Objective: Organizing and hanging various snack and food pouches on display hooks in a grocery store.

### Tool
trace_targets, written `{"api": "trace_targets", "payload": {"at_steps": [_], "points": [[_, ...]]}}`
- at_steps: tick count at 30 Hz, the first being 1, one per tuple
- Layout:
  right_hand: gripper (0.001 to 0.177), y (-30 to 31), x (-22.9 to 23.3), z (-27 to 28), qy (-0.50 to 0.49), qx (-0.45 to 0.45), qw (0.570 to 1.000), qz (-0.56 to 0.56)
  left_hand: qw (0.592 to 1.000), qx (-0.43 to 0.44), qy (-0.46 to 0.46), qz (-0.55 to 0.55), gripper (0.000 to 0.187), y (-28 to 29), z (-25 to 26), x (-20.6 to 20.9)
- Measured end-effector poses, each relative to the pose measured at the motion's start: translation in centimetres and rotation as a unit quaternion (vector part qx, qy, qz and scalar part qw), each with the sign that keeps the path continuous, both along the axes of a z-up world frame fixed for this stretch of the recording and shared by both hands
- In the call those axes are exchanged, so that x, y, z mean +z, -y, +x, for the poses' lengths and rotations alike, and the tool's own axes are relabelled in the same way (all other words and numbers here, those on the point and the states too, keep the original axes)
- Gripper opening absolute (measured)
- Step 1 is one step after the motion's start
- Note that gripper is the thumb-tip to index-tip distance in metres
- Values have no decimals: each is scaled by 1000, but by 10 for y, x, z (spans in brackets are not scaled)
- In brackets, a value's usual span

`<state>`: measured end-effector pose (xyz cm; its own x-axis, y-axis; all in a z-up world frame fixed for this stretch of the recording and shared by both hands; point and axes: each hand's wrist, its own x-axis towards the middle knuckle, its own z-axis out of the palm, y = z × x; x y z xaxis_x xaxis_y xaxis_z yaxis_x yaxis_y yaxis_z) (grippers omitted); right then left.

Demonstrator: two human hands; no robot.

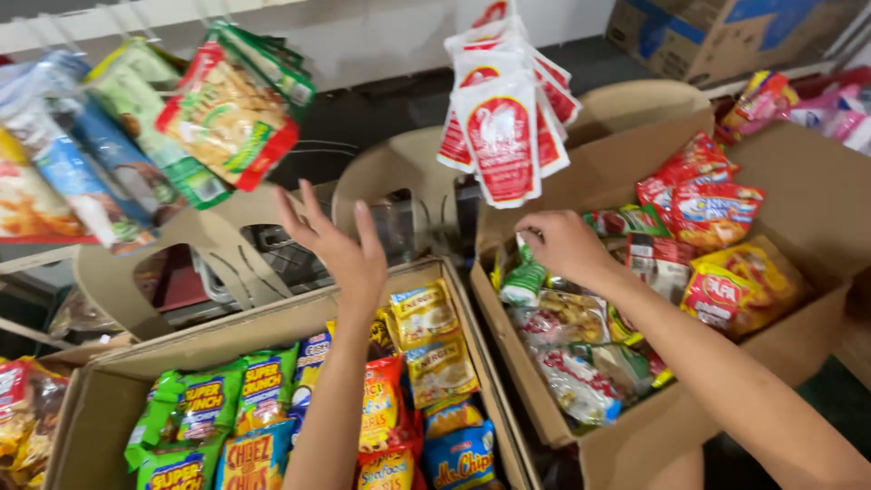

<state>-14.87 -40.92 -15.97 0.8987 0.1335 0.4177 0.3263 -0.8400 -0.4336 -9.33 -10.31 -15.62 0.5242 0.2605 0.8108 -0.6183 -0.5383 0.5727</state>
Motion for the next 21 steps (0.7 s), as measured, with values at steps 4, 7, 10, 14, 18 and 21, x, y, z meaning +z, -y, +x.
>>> {"api": "trace_targets", "payload": {"at_steps": [4, 7, 10, 14, 18, 21], "points": [[18, 44, -24, -22, -69, -103, 992, 8, 997, -69, -16, -18, 61, 70, -30, -48], [19, 78, -56, -28, -61, -76, 995, 26, 987, -153, -33, 27, 50, 113, -54, -74], [18, 104, -91, -34, -104, -72, 992, 21, 963, -246, -63, 87, 40, 143, -74, -84], [23, 114, -118, -45, -146, -23, 987, 67, 909, -373, -130, 132, 31, 166, -81, -91], [20, 112, -137, -48, -60, 22, 995, 71, 897, -341, -154, 236, 34, 172, -77, -96], [16, 105, -128, -50, -79, 3, 996, 45, 883, -302, -152, 325, 36, 174, -77, -109]]}}
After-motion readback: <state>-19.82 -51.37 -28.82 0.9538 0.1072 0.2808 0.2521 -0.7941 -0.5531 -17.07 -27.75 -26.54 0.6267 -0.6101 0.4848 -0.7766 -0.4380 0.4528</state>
